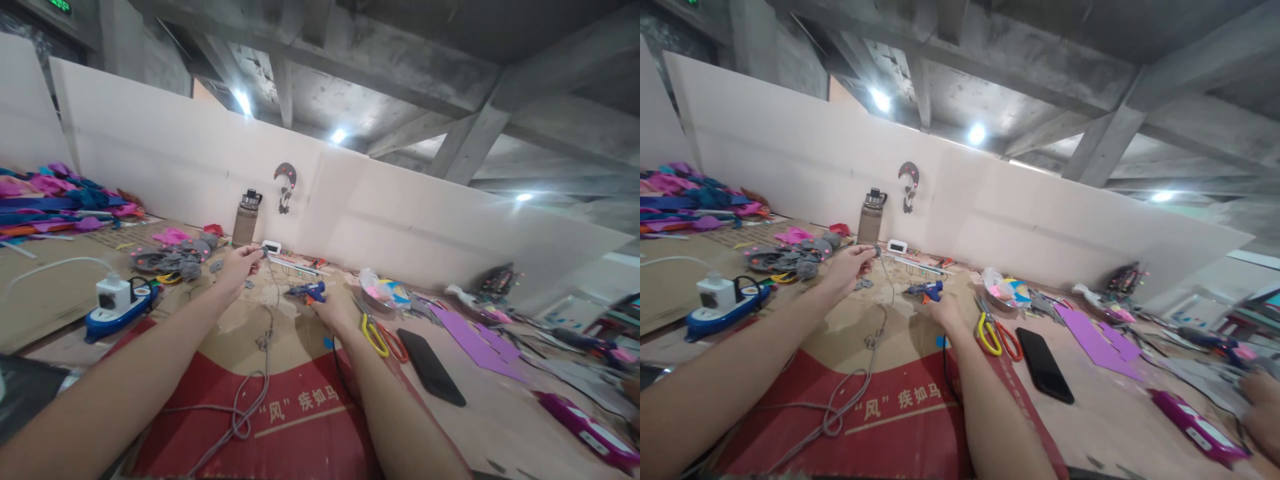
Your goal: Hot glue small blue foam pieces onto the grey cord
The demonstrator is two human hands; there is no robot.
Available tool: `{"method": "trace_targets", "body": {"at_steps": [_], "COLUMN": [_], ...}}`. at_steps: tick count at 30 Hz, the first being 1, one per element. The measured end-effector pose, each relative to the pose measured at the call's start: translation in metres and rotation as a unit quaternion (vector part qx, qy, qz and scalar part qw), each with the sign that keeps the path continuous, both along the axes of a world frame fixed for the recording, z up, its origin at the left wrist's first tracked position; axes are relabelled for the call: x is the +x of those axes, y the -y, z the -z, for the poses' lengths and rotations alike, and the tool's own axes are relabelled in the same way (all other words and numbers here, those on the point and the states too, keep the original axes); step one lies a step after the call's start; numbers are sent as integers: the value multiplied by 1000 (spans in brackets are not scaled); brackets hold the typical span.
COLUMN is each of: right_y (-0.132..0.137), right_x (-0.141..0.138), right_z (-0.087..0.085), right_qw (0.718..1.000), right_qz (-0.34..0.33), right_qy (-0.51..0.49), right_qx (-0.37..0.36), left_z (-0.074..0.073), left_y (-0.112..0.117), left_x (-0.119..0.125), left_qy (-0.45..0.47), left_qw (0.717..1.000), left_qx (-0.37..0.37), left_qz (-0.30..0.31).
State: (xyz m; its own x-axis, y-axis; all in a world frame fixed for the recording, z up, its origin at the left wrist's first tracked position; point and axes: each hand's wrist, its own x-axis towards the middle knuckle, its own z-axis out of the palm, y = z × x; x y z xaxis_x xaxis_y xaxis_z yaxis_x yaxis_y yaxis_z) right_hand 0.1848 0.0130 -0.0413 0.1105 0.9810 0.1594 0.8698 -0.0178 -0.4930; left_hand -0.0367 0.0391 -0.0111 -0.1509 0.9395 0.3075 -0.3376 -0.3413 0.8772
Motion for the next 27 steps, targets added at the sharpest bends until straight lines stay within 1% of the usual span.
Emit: {"method": "trace_targets", "body": {"at_steps": [2, 4, 6, 8, 10, 12, 13, 14, 15, 18, 21, 24, 27], "right_y": [1, 6, 13, 22, 31, 36, 38, 40, 40, 41, 39, 38, 38], "right_x": [-2, -8, -15, -24, -32, -38, -40, -41, -42, -40, -38, -39, -40], "right_z": [-6, -11, -16, -19, -20, -19, -18, -17, -16, -14, -12, -12, -12], "right_qw": [999, 993, 979, 965, 934, 896, 883, 878, 880, 894, 904, 905, 900], "right_qz": [4, -5, -26, -54, -115, -182, -200, -206, -199, -150, -115, -105, -117], "right_qy": [-39, -103, -176, -224, -294, -358, -375, -381, -379, -359, -345, -348, -363], "right_qx": [21, 59, 99, 127, 165, 191, 198, 202, 207, 221, 224, 221, 213], "left_z": [0, 1, 2, 4, 5, 5, 5, 4, 4, 3, 3, 3, 1], "left_y": [0, 0, -1, -2, -2, -2, -2, -2, -1, -1, 0, 3, 4], "left_x": [-1, -1, -1, 0, 1, 3, 4, 4, 4, 4, 5, 8, 10], "left_qy": [-10, -17, -21, -25, -31, -36, -36, -34, -30, -13, 9, 33, 42], "left_qw": [1000, 1000, 1000, 999, 999, 999, 999, 999, 999, 1000, 999, 996, 995], "left_qx": [4, 6, 8, 13, 14, 9, 5, 3, 3, -6, -33, -37, -37], "left_qz": [1, 6, 16, 29, 37, 35, 31, 27, 24, 23, 42, 76, 80]}}
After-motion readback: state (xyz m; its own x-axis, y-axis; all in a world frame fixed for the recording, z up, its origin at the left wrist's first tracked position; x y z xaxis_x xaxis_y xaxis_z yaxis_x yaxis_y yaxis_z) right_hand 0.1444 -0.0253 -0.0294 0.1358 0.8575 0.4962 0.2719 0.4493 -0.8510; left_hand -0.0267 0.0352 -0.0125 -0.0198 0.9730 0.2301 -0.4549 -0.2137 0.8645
